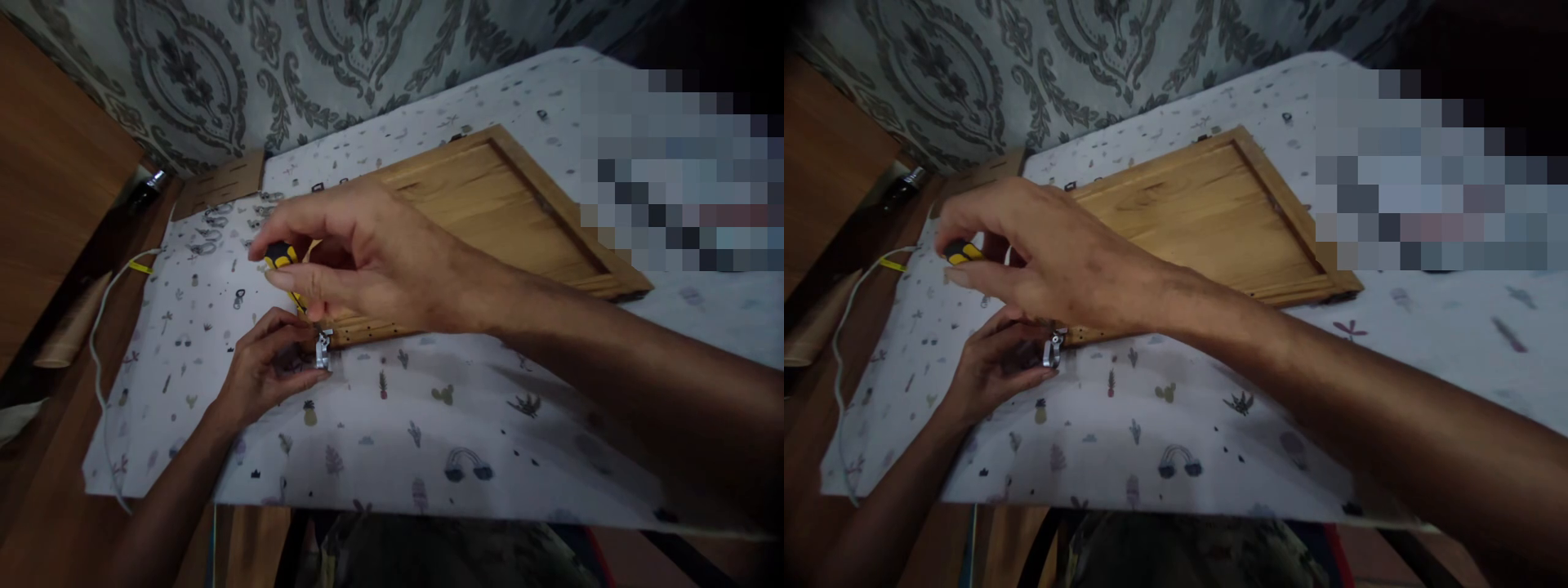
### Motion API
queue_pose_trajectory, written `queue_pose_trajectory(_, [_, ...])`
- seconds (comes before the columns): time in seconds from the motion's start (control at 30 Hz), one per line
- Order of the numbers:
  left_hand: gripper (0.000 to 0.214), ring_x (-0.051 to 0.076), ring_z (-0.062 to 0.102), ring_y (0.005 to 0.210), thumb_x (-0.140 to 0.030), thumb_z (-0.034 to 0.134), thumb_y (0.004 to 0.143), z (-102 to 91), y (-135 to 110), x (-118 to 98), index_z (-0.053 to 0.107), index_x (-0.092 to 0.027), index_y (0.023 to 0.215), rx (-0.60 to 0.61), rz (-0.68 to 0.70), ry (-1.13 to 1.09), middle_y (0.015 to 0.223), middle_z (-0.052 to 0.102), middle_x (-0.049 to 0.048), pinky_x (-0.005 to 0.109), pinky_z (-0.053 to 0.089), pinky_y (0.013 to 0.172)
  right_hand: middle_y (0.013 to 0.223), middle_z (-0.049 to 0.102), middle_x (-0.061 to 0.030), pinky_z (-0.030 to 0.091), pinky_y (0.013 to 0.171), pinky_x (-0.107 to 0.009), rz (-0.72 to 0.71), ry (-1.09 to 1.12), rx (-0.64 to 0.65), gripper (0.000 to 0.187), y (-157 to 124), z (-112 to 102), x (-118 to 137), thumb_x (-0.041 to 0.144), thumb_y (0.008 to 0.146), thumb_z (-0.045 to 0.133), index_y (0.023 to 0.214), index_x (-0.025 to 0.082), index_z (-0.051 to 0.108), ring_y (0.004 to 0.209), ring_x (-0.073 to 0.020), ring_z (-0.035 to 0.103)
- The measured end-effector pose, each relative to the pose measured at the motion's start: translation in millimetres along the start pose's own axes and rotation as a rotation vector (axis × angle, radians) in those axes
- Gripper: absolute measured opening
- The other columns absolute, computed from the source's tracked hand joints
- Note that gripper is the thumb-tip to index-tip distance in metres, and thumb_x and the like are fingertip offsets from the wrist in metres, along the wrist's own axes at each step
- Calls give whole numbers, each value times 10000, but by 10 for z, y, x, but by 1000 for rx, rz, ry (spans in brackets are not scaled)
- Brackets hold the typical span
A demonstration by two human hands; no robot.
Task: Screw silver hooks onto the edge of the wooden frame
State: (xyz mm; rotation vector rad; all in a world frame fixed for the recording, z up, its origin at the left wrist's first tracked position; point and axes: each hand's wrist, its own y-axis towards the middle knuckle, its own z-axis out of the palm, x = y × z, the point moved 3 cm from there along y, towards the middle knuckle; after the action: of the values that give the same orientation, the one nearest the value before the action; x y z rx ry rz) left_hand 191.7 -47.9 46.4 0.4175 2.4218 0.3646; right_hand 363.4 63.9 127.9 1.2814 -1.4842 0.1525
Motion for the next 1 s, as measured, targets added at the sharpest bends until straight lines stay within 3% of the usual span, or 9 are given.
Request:
queue_pose_trajectory(0.2, [320,198,676,941,-473,798,848,4,13,-15,733,-220,1033,-30,5,11,1018,665,46,318,582,840,858,607,33,519,684,-173,81,-20,2,269,10,2,-7,292,913,698,803,163,489,894,-105,631])
queue_pose_trajectory(0.43, [337,190,664,933,-489,785,857,1,4,-5,730,-205,1031,3,-9,19,1025,649,54,296,575,803,958,643,34,484,662,-145,54,-17,33,82,20,-20,38,185,939,629,1008,140,627,905,-78,643])
queue_pose_trajectory(0.5, [330,192,664,948,-481,786,858,-3,5,-6,728,-210,1038,-1,-1,21,1029,651,50,297,573,817,899,625,46,466,656,-141,67,-27,29,76,21,-18,47,192,925,651,918,125,618,892,-78,636])
queue_pose_trajectory(0.63, [329,201,668,960,-473,791,854,1,13,-9,728,-223,1058,-9,3,15,1032,657,48,318,576,844,842,604,65,460,679,-163,122,-40,6,254,20,6,36,245,909,685,772,142,497,867,-74,618])
queue_pose_trajectory(0.83, [338,185,663,953,-496,777,861,0,8,-8,717,-219,1046,-10,11,24,1039,648,41,296,573,830,821,575,51,484,691,-170,82,-31,35,181,28,14,19,200,918,690,841,158,531,842,-80,597])
queue_pose_trajectory(1.0, [319,183,651,924,-480,783,861,2,2,-5,716,-208,1015,3,-7,3,1018,633,46,293,568,794,786,560,31,478,692,-182,52,18,-41,156,0,-19,18,205,947,644,840,166,537,848,-100,597])
